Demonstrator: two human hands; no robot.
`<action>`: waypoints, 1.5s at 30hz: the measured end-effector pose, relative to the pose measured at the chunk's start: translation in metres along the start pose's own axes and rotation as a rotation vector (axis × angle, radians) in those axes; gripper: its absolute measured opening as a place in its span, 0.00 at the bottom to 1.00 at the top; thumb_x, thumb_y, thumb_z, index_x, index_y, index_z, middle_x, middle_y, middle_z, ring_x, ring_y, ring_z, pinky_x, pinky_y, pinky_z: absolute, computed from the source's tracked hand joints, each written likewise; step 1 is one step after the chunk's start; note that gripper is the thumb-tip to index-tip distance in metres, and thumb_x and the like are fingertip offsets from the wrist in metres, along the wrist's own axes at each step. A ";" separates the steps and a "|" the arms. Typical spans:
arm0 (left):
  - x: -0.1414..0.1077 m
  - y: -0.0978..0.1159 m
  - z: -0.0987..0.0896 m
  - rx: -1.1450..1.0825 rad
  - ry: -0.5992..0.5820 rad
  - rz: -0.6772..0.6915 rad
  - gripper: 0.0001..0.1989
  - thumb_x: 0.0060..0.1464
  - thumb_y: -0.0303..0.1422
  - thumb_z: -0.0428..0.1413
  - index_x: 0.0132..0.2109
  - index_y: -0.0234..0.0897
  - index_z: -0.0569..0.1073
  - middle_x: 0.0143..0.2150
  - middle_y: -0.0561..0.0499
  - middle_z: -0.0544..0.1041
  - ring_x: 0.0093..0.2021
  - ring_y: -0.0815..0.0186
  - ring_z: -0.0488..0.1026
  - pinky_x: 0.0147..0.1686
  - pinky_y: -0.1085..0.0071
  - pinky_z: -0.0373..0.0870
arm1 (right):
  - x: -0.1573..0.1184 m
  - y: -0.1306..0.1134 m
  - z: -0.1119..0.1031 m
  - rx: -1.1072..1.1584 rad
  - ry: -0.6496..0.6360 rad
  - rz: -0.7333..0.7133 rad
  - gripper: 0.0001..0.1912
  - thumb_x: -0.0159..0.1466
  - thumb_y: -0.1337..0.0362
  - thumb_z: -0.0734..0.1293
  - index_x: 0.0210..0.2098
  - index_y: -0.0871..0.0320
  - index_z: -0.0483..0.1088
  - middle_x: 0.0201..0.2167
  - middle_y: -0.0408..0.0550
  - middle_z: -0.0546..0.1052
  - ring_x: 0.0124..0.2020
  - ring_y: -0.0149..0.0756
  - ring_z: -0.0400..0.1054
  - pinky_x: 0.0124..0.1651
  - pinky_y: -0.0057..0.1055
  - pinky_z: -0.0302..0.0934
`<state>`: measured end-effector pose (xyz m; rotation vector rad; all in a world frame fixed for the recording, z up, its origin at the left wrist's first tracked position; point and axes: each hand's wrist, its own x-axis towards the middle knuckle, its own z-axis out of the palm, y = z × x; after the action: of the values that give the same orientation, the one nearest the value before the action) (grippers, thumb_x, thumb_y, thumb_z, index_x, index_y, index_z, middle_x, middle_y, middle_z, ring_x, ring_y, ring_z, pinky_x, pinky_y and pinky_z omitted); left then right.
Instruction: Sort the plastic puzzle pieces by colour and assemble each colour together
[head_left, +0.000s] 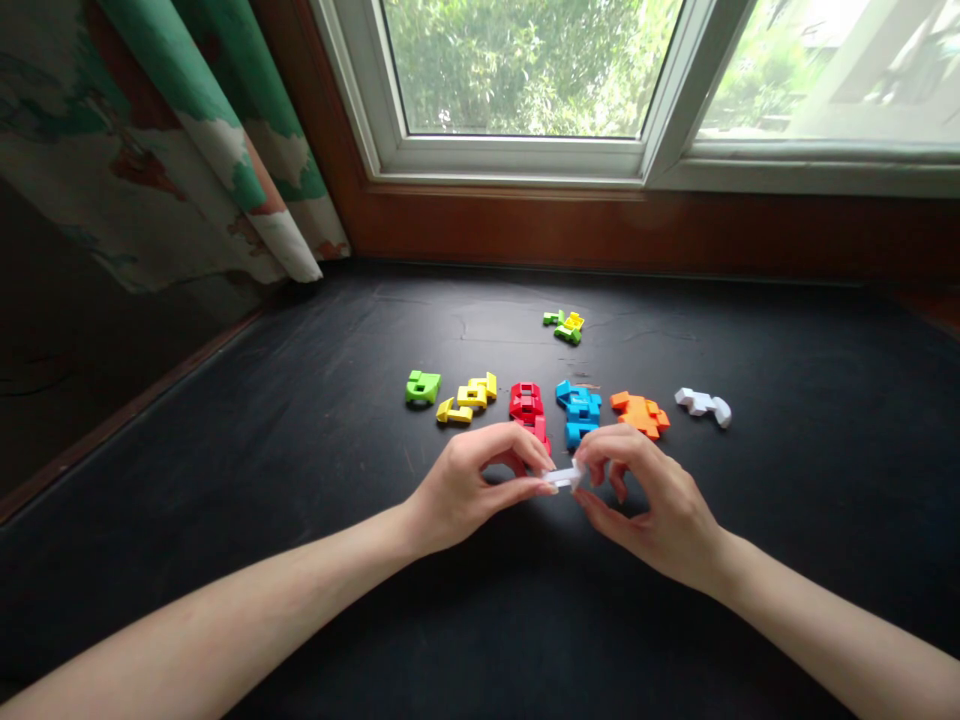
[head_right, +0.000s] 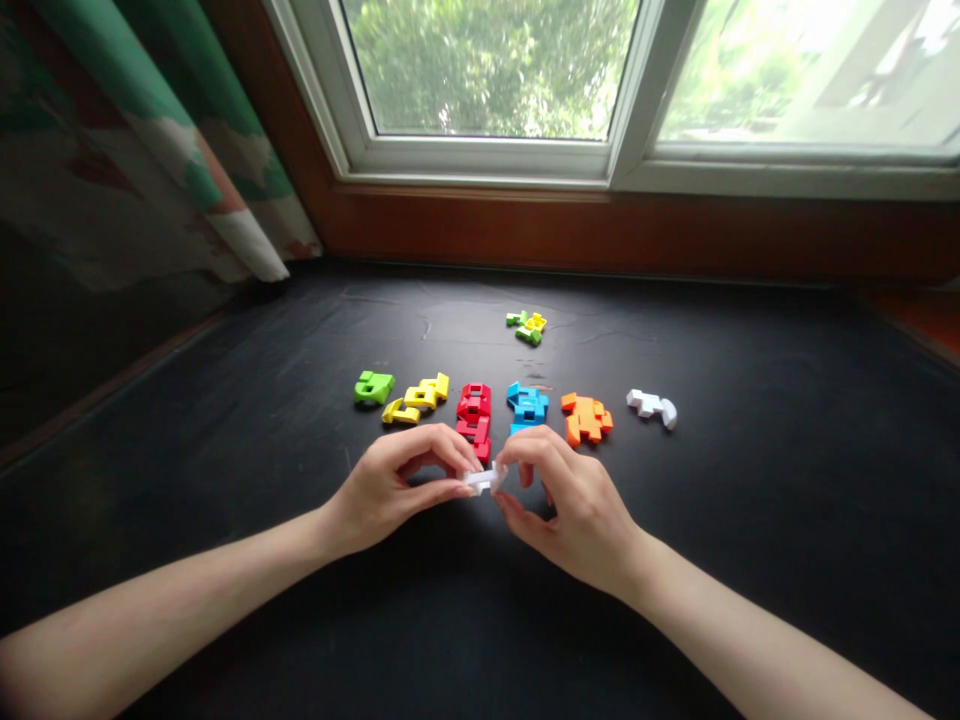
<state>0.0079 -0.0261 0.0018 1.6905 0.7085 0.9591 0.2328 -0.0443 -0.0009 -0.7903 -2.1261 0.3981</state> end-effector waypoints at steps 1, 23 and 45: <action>0.000 0.000 0.000 0.002 -0.003 0.001 0.12 0.55 0.37 0.63 0.35 0.31 0.75 0.38 0.44 0.78 0.40 0.62 0.76 0.41 0.68 0.75 | 0.000 0.000 0.000 -0.001 0.002 0.000 0.13 0.64 0.72 0.66 0.46 0.53 0.64 0.40 0.47 0.73 0.30 0.32 0.68 0.29 0.27 0.67; -0.001 0.001 -0.002 0.134 -0.070 0.044 0.11 0.58 0.37 0.62 0.36 0.31 0.76 0.37 0.46 0.78 0.36 0.64 0.76 0.39 0.71 0.74 | -0.001 0.003 0.000 -0.004 -0.085 0.030 0.19 0.66 0.66 0.67 0.54 0.52 0.61 0.43 0.50 0.72 0.32 0.34 0.69 0.28 0.28 0.67; 0.001 0.004 -0.001 0.055 -0.026 -0.033 0.06 0.57 0.30 0.61 0.39 0.32 0.74 0.36 0.48 0.78 0.37 0.66 0.76 0.38 0.74 0.75 | 0.020 0.016 -0.042 -0.343 0.015 0.072 0.11 0.69 0.58 0.65 0.48 0.56 0.71 0.39 0.51 0.76 0.31 0.37 0.72 0.33 0.31 0.67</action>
<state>0.0075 -0.0262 0.0059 1.7313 0.7497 0.9007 0.2628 -0.0184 0.0287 -1.0623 -2.1855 0.0617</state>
